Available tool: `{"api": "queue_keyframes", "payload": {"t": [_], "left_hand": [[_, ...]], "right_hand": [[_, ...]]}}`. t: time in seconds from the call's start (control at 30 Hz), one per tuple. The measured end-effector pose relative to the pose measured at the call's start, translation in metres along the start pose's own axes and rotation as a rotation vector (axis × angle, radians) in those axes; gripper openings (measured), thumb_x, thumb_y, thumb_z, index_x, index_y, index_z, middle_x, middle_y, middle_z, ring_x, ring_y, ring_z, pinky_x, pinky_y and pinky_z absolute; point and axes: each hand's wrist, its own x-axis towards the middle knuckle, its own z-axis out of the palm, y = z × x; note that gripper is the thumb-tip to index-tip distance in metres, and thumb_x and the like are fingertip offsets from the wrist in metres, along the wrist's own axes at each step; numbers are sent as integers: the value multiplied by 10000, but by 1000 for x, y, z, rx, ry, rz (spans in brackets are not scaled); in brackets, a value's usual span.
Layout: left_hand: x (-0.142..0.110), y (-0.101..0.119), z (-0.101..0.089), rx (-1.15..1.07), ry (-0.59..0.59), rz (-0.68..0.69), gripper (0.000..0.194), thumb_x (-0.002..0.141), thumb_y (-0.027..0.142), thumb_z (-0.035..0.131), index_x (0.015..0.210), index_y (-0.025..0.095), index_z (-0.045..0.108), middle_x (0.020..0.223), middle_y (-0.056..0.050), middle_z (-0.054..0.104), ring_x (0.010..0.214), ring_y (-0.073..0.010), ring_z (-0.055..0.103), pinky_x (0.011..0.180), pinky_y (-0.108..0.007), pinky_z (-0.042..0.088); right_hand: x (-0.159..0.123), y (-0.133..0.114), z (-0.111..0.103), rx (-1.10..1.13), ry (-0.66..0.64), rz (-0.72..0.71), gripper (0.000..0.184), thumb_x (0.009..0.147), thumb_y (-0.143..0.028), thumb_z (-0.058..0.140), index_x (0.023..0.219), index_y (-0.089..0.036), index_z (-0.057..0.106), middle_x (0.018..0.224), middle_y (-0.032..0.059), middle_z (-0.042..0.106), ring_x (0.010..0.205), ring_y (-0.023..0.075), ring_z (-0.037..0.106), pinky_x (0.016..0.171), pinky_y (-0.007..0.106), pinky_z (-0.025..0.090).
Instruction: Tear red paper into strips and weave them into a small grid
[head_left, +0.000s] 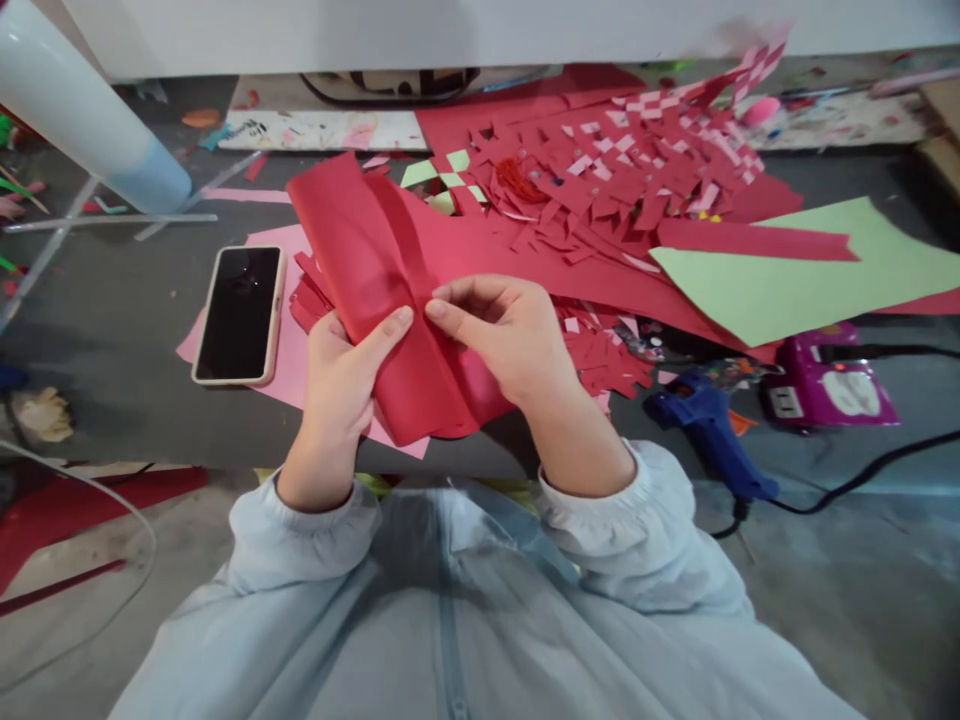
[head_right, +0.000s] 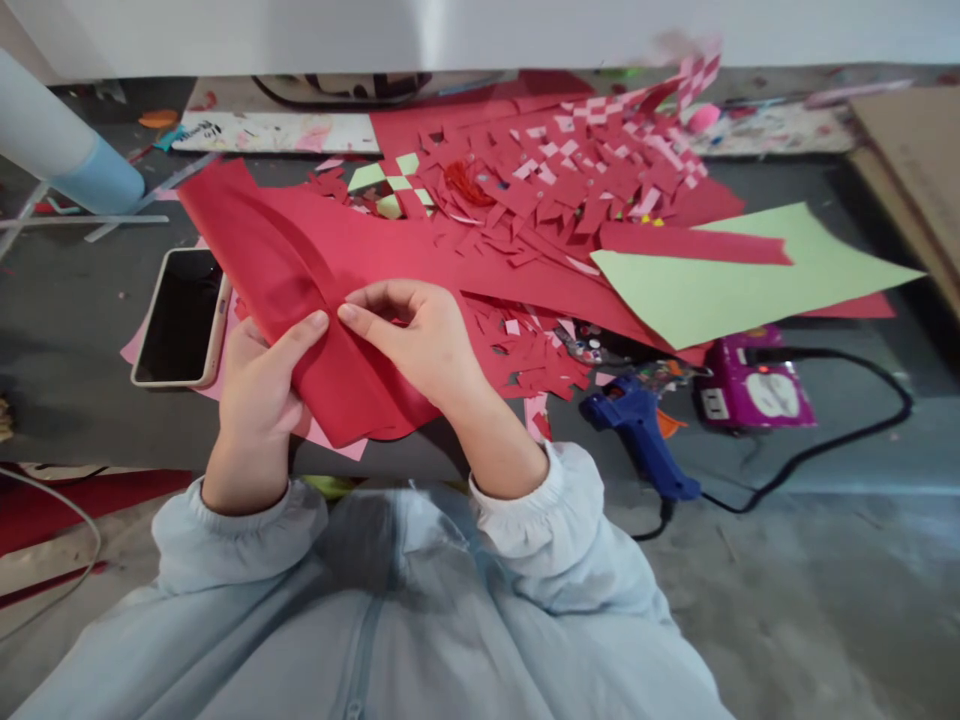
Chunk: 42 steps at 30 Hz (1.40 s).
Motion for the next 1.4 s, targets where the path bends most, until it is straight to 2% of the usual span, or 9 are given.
{"api": "queue_keyframes", "payload": {"t": [0.13,0.3,0.53,0.67,0.87,1.0,1.23,1.4], "left_hand": [[0,0,-1,32,-21,1,273,716,384,888,869,201,756,933,-49,799,883,-240,771,837,-374,643],[-2,1,-3,45,-77,-71,348,653,344,923,922,195,762,981,-56,807,920,-255,769,852,-375,650],[-2,1,-3,60,-74,-65,323,677,331,914,925,188,765,986,-64,808,906,-261,774,846,-385,649],[-1,2,-1,52,-46,-18,316,653,314,928,897,188,771,957,-51,808,875,-242,773,839,-365,646],[0,1,0,-7,-25,5,295,619,294,948,835,190,777,886,-20,805,793,-184,759,773,-297,645],[1,0,-1,-23,-27,2,309,600,297,957,825,182,779,863,-24,799,777,-180,753,755,-288,640],[1,-1,-2,-29,-17,-23,298,608,299,950,826,194,776,878,-28,797,798,-201,757,782,-321,642],[1,-2,-4,-23,-30,-13,301,628,305,946,849,184,781,902,-35,800,812,-198,759,791,-315,642]], "right_hand": [[1,0,-4,-14,-28,58,255,618,-358,911,744,-196,759,726,-10,733,654,115,625,693,290,535],[1,1,-4,-26,-7,28,187,676,-330,862,745,-196,752,734,-12,738,669,115,635,696,290,525],[0,2,-2,-43,-1,22,186,708,-353,837,759,-207,735,764,-5,737,722,141,666,722,307,525],[0,2,0,-40,12,3,227,714,-393,838,769,-210,717,784,-2,725,744,146,663,742,309,541],[-1,4,4,-16,35,-31,218,726,-382,814,766,-203,697,757,-17,702,698,115,629,684,264,530],[-1,6,6,-10,48,-32,231,713,-384,816,768,-196,693,742,-29,691,673,97,602,651,243,511],[-2,5,7,11,48,-16,343,692,-502,840,780,-201,701,774,-20,704,706,104,621,712,261,542],[-2,3,4,38,25,11,364,659,-513,864,772,-197,722,757,-16,717,688,103,632,697,258,541]]}}
